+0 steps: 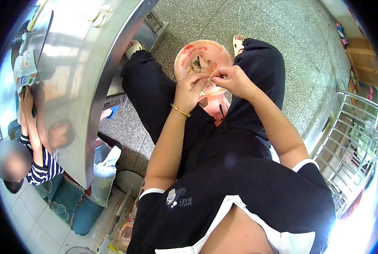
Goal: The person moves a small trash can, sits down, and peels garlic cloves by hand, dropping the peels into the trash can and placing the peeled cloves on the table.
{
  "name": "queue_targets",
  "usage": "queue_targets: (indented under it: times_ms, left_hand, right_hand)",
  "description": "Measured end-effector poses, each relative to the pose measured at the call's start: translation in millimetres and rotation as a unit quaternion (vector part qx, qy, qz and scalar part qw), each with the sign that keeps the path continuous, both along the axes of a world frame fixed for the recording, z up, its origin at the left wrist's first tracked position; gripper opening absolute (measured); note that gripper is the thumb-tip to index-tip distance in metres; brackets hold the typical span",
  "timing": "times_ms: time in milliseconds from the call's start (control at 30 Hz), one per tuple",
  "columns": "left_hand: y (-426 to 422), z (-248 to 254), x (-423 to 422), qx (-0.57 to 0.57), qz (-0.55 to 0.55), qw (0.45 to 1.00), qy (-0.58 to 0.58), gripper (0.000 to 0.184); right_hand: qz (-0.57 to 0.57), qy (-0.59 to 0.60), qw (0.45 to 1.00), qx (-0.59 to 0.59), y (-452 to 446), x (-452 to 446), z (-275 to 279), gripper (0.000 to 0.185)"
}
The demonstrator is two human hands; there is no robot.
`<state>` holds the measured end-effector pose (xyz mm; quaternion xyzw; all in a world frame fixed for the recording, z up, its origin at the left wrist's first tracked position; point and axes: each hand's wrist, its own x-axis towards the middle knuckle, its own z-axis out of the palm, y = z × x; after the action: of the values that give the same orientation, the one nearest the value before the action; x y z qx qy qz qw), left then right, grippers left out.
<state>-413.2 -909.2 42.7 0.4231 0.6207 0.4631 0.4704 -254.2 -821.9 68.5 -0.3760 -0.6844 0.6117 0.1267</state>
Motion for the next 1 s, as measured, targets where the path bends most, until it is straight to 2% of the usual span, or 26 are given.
queue_targets:
  times_ms: [167,233,300,333,400,500,667,767,833,867,933,1000]
  left_hand:
    - [0.7,1.2,1.2,0.031,-0.039,0.999,-0.021,0.016]
    - [2.4,6.4,6.8,0.020,0.019,0.992,-0.120,0.016]
    - [4.7,14.0,8.8,0.031,0.028,0.994,-0.102,0.016]
    - [5.0,16.0,8.9,0.041,0.037,0.995,-0.085,0.016]
    - [4.0,13.8,6.2,0.032,0.032,0.996,-0.079,0.016]
    - [3.0,15.5,6.7,0.013,0.014,0.998,-0.066,0.018]
    - [4.3,8.9,4.2,0.000,-0.017,0.999,-0.050,0.021]
    - [6.0,2.3,3.0,0.040,0.046,0.993,-0.101,0.020]
    - [6.3,7.9,2.5,0.004,0.068,0.965,-0.253,0.024]
    - [6.1,8.9,2.2,0.004,0.068,0.965,-0.253,0.024]
    - [6.0,10.8,1.6,-0.017,0.077,0.930,-0.360,0.025]
    - [7.0,21.8,1.0,-0.020,0.071,0.919,-0.387,0.026]
  right_hand:
    - [0.002,0.001,1.000,0.029,0.4,-0.5,-4.0,0.012]
    - [-0.007,0.000,1.000,0.030,0.6,-2.5,-4.6,0.011]
    - [-0.102,0.086,0.979,-0.155,-1.3,-5.7,-5.9,0.007]
    - [-0.101,0.086,0.979,-0.155,-1.7,-6.9,-7.5,0.007]
    - [-0.150,0.139,0.938,-0.280,-1.8,-9.6,-9.0,0.005]
    - [-0.183,0.158,0.924,-0.297,-6.6,-17.6,-5.7,0.002]
    - [-0.174,0.172,0.913,-0.326,-4.7,-11.3,-4.7,0.001]
    - [-0.198,0.187,0.904,-0.329,-4.9,-8.7,-9.4,0.001]
    - [-0.207,0.197,0.901,-0.326,-3.8,-8.3,-15.9,0.001]
    - [-0.239,0.190,0.893,-0.331,-3.0,-8.5,-18.0,0.001]
    - [-0.272,0.184,0.883,-0.335,-0.7,-8.9,-24.2,0.001]
    - [-0.325,0.190,0.856,-0.355,2.0,-8.8,-31.6,0.006]
